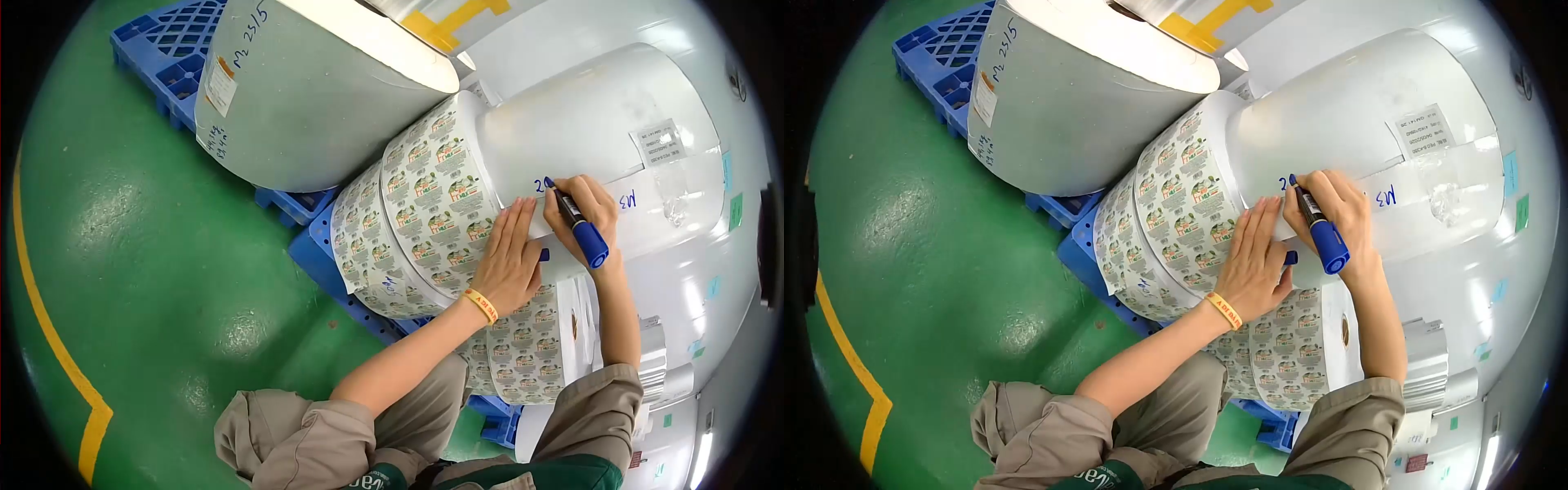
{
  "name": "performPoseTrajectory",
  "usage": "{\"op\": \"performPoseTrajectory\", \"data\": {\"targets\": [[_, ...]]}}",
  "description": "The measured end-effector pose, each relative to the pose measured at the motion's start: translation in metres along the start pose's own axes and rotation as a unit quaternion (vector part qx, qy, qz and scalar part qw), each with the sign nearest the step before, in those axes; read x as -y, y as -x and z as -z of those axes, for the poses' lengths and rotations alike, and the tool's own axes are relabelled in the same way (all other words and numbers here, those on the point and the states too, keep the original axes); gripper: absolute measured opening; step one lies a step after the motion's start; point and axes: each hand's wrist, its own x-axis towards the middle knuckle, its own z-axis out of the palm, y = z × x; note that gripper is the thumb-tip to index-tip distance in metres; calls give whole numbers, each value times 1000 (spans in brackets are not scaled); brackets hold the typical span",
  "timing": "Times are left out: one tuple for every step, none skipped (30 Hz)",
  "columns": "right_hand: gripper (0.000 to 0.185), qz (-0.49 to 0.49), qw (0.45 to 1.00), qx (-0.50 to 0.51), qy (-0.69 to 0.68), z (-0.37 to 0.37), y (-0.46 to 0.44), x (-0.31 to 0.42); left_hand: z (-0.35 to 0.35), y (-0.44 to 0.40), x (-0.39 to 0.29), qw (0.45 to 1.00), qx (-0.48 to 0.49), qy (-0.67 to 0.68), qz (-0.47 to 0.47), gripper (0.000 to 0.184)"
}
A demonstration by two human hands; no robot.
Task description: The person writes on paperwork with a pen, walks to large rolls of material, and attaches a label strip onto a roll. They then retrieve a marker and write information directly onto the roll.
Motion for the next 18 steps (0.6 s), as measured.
{"op": "performPoseTrajectory", "data": {"targets": [[15, 7, 1000, 3, -3, 2, -1, 0, 0, 0, 0, 1000, -2, -1, -1, 23], [15, -3, 1000, -7, -6, 4, 0, 1, 0, 0, 1, 1000, -3, -3, -2, 23], [15, -12, 1000, -16, -8, 5, 1, 1, 1, 0, 0, 1000, 11, -4, 1, 23], [15, -22, 999, -25, -10, 7, 2, 1, 1, 0, 1, 1000, 11, -3, 1, 23], [15, 5, 1000, -30, 4, 4, 3, -1, 0, 0, 1, 1000, 11, -1, 2, 23], [14, 15, 1000, -10, 25, 4, 4, -2, 0, 0, 1, 1000, 11, -1, 2, 23], [13, 3, 1000, 9, 16, 7, 4, -3, 0, 1, 2, 1000, 9, -2, 1, 23], [13, -8, 1000, 28, 8, 10, 4, -2, 0, 1, 2, 1000, 7, -3, -1, 23], [12, -24, 1000, 11, -6, 11, 4, 0, -1, 1, 3, 1000, 4, -4, -3, 23], [12, -39, 999, -6, -19, 13, 4, 2, -1, 1, 3, 1000, 2, -5, -5, 23], [11, -54, 998, -23, -32, 15, 2, 3, -1, 0, 4, 1000, 2, -8, -7, 23], [11, -54, 998, -27, -22, 17, -1, 3, -1, 0, 4, 1000, 3, -10, -10, 23], [11, -55, 998, -30, -12, 20, -5, 2, -1, 1, 5, 1000, 5, -12, -13, 22], [10, -57, 998, -33, -2, 22, -6, 1, -1, 0, 4, 1000, 9, -14, -10, 22], [11, -48, 998, -27, -1, 21, -5, -1, -1, 0, 4, 1000, 12, -16, -8, 22], [11, -39, 999, -20, -1, 20, -4, -3, -1, 0, 3, 1000, 16, -18, -5, 22], [12, -26, 999, -19, 4, 19, -3, -4, -1, 0, 3, 1000, 17, -16, -5, 22], [13, -12, 1000, -18, 8, 18, -3, -4, 0, 0, 3, 1000, 16, -19, -5, 22]]}}
